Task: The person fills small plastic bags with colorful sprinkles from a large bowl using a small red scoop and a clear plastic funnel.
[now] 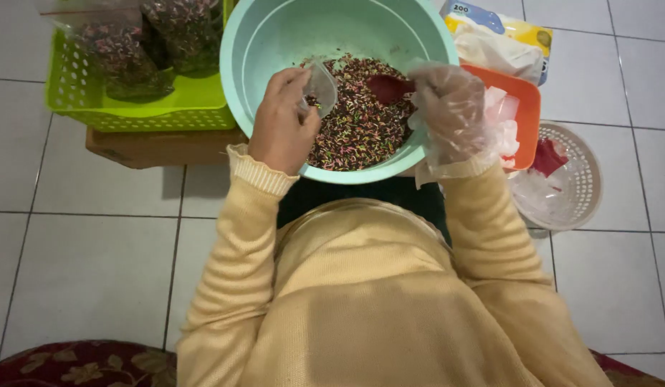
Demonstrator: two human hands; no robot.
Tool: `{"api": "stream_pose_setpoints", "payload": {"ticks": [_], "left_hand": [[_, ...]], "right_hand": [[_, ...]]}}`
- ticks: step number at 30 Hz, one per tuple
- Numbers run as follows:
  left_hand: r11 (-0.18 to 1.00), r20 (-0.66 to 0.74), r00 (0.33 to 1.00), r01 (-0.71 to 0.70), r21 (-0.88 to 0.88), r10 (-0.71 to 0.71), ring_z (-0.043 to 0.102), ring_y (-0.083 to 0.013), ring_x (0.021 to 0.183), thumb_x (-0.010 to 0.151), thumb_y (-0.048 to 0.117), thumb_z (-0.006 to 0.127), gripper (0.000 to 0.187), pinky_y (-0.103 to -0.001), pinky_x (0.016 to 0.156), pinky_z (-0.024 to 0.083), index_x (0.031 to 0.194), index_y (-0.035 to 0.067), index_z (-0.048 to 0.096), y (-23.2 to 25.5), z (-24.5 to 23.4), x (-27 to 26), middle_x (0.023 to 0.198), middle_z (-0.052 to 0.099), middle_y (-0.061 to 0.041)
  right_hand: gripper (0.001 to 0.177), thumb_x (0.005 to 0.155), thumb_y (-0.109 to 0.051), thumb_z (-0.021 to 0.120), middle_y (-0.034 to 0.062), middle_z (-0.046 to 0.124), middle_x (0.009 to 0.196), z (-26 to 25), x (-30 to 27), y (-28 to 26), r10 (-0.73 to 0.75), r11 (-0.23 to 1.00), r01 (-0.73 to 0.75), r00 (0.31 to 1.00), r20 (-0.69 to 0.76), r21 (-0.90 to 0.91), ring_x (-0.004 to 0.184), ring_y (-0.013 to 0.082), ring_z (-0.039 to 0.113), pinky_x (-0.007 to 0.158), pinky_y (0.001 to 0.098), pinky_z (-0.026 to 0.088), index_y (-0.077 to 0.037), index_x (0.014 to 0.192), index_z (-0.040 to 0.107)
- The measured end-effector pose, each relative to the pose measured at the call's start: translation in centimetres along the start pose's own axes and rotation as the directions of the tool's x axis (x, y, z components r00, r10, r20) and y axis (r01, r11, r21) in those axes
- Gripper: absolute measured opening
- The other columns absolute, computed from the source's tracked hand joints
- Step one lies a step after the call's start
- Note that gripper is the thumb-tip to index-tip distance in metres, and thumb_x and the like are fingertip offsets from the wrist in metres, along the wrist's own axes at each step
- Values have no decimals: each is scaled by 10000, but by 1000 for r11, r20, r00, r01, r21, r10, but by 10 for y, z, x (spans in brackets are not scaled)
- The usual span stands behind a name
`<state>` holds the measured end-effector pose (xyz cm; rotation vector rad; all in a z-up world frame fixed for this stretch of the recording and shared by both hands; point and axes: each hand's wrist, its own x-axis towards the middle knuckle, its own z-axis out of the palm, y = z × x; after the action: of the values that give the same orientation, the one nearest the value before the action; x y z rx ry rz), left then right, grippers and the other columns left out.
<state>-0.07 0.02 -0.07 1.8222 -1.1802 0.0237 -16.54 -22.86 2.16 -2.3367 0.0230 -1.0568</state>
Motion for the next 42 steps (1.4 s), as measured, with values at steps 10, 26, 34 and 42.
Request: {"api": "stream_pose_setpoints", "payload": {"ticks": [10,26,34,42], "left_hand": [[1000,-12,1000,-4,-6,4,634,-336,1166,926,-57,597,494,-400,976,569,1413,-111,532,4,-1,2,1373,529,-229],[999,10,1000,26,20,-26,624,-318,1204,922,-17,656,518,-395,1107,506,1426,-62,546,2,-3,1,1378,527,-200],[999,28,999,39,-2,-39,685,-162,725,961,-18,650,504,-319,805,606,1454,16,548,3,-6,0,1382,528,-167],[996,9,998,64,55,-64,693,-159,697,949,4,646,485,-306,756,625,1429,26,578,1,-4,0,1360,560,-150]], "right_hand": [[201,1087,147,485,169,637,714,-29,19,-37,174,967,-186,981,86,175,502,151,612,399,204,519,87,1078,676],[253,1024,129,532,151,669,998,0,18,-5,-174,945,161,984,22,284,694,129,672,525,185,538,-22,1205,621],[291,1001,203,391,331,683,1025,7,4,21,55,873,-102,992,111,477,635,202,696,399,211,543,96,1164,607],[237,1068,23,449,82,669,690,-5,13,-5,581,725,-569,808,98,388,518,142,688,381,178,559,-25,1090,680]]}}
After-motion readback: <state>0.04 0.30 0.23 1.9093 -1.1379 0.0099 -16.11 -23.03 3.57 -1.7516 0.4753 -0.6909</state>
